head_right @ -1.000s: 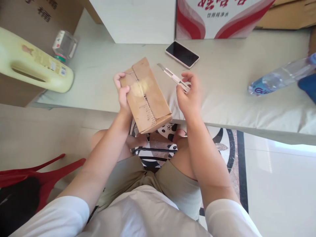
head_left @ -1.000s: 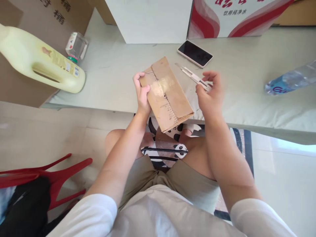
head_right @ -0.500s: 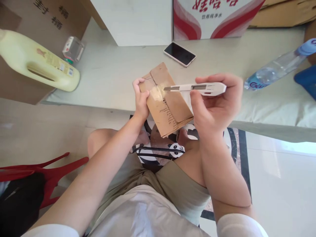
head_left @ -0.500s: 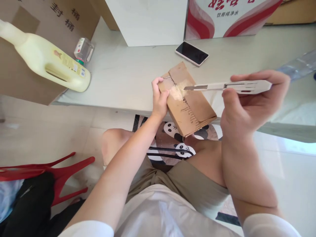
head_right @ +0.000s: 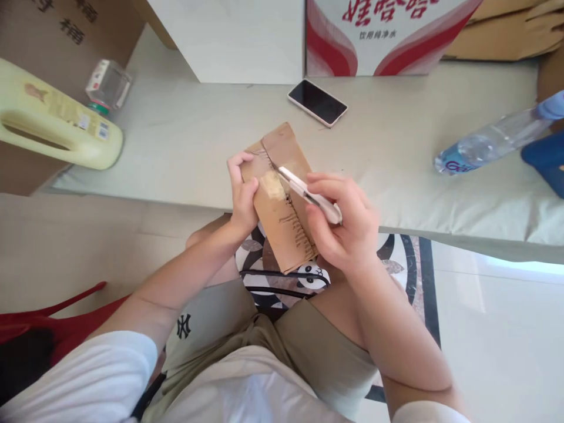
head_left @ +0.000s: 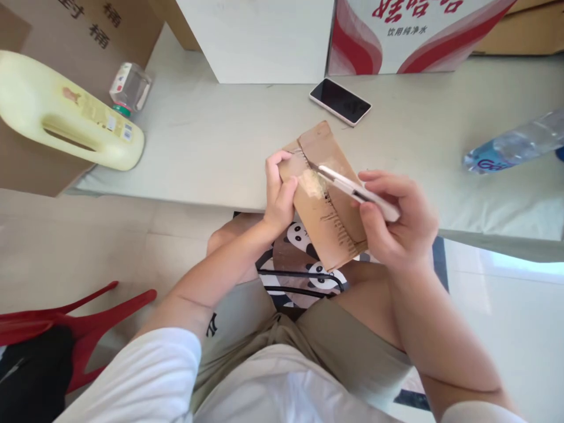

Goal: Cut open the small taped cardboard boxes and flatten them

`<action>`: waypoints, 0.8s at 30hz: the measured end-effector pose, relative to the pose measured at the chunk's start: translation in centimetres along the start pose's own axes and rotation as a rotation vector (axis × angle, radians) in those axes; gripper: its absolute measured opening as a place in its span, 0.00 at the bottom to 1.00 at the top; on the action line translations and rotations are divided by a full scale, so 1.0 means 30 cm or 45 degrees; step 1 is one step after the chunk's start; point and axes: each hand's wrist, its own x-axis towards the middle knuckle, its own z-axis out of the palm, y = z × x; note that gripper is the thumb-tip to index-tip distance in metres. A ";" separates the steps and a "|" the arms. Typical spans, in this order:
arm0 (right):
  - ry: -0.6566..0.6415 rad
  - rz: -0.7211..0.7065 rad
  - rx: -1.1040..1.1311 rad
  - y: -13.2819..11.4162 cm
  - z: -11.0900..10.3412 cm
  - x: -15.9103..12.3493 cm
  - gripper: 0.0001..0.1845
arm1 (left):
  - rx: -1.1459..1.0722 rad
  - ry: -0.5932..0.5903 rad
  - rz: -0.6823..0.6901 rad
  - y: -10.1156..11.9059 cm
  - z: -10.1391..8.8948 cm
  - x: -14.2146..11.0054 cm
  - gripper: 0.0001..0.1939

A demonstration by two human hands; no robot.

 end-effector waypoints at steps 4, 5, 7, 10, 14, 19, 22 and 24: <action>0.074 -0.026 -0.165 -0.017 0.001 0.018 0.09 | 0.088 0.078 0.094 0.009 0.002 0.008 0.20; 0.098 -0.042 -0.181 -0.015 0.001 0.019 0.08 | 0.087 0.090 0.103 0.009 0.007 0.013 0.20; 0.114 -0.067 -0.166 -0.004 0.001 0.018 0.10 | 0.063 0.105 0.096 0.008 0.016 0.020 0.21; 0.106 -0.064 -0.102 0.015 -0.004 0.012 0.15 | 0.039 0.120 0.069 0.008 0.023 0.021 0.21; 0.061 -0.041 -0.010 0.025 -0.006 -0.001 0.06 | 0.039 0.142 0.040 0.012 0.023 0.011 0.22; 0.076 0.068 0.060 0.014 0.014 -0.020 0.08 | 0.045 0.146 0.026 0.014 0.026 0.010 0.23; 0.172 0.095 -0.036 0.005 0.023 -0.020 0.11 | 0.087 0.145 0.034 0.013 0.029 0.014 0.24; 0.195 0.105 -0.113 -0.001 0.024 -0.016 0.12 | 0.109 0.139 0.049 0.012 0.030 0.016 0.24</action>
